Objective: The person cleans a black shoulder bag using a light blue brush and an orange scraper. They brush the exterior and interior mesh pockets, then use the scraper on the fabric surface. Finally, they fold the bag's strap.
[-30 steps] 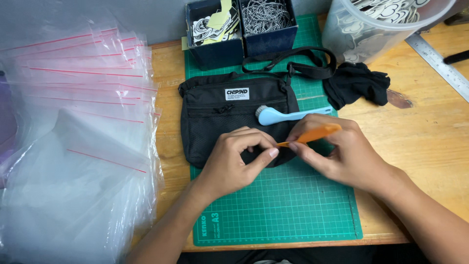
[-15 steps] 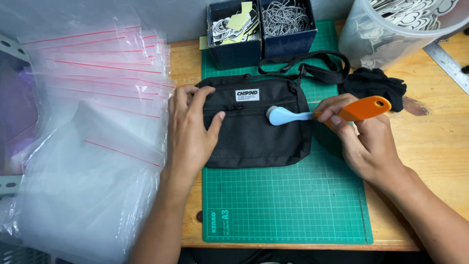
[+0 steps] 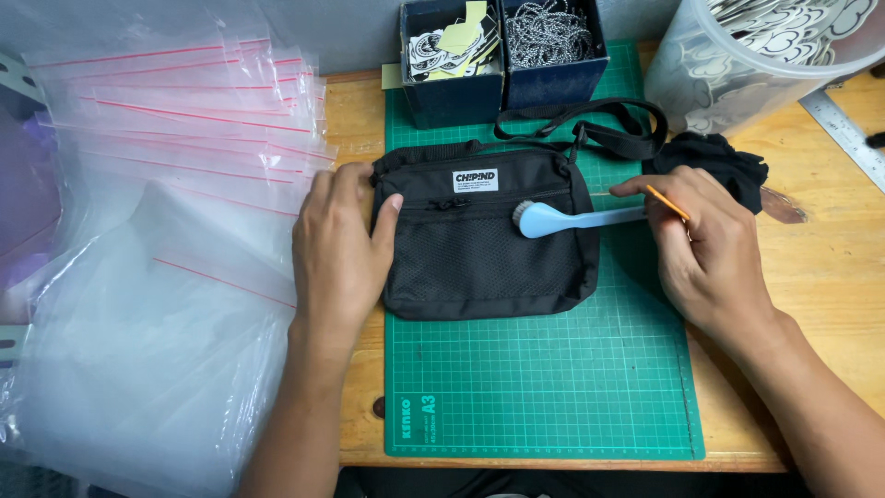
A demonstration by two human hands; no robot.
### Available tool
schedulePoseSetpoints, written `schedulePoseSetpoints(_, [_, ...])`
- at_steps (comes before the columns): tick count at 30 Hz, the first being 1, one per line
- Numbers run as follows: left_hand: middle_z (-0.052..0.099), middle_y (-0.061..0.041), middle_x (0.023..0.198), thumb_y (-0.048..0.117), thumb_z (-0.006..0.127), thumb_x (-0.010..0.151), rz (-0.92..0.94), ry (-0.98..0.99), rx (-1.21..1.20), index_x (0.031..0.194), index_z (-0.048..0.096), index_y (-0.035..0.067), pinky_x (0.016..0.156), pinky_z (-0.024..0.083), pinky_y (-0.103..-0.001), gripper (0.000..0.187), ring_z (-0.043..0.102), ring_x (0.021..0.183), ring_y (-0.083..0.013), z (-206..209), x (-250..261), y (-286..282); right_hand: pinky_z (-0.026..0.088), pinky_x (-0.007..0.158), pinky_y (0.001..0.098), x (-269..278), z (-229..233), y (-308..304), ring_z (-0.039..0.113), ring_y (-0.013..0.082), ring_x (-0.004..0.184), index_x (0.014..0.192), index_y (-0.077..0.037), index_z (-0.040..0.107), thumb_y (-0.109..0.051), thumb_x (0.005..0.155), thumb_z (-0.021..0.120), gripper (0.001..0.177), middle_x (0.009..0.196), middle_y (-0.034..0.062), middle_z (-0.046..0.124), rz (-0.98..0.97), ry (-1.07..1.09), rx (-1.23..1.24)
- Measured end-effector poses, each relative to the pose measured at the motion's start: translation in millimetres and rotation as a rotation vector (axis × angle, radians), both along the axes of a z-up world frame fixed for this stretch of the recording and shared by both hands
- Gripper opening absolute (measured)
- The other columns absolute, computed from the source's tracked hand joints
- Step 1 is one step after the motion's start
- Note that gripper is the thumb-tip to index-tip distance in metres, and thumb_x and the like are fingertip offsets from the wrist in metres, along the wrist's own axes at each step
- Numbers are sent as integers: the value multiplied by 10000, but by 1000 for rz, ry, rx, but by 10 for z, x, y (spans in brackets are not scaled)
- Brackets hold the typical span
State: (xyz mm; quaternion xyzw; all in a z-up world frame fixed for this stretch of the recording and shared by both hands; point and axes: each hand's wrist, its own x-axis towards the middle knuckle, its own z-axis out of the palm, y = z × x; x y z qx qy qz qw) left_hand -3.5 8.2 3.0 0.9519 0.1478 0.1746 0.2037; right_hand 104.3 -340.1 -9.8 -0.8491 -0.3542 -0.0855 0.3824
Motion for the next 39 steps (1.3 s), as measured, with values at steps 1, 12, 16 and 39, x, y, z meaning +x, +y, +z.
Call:
schedulePoseSetpoints(1, [686, -141, 1194, 278, 762, 1096, 4, 0, 0, 1386, 699, 93, 874, 559, -576, 349, 709, 1102, -405, -11, 12, 18, 413, 883, 423, -2, -7, 1, 539, 299, 886, 1288, 9, 787, 102, 1213, 452, 355, 907, 119, 578, 4, 0, 0])
schedulePoseSetpoints(12, [752, -22, 898, 113, 769, 1063, 0, 49, -202, 1351, 603, 155, 803, 532, -546, 335, 755, 902, -366, -31, 7, 108, 475, 770, 454, 85, -355, -10, 577, 323, 950, 1187, -76, 872, -285, 1173, 867, 210, 967, 71, 684, -102, -218, -283])
schedulePoseSetpoints(16, [752, -5, 918, 92, 741, 1063, -34, -52, -355, 1333, 571, 166, 797, 572, -437, 327, 772, 721, -232, 78, -3, 72, 423, 825, 469, 209, -435, -153, 573, 338, 934, 1229, -32, 798, -148, 1242, 847, 127, 958, 119, 652, -133, -131, -171])
schedulePoseSetpoints(39, [677, -182, 1572, 265, 569, 1196, -553, -442, -957, 1527, 541, 24, 1376, 548, -409, 411, 684, 1504, -289, 705, -249, -660, 380, 555, 255, -427, 806, 881, 450, 142, 548, 1768, -59, 439, -709, 1028, 361, 987, 1443, 135, 713, 197, 969, 441])
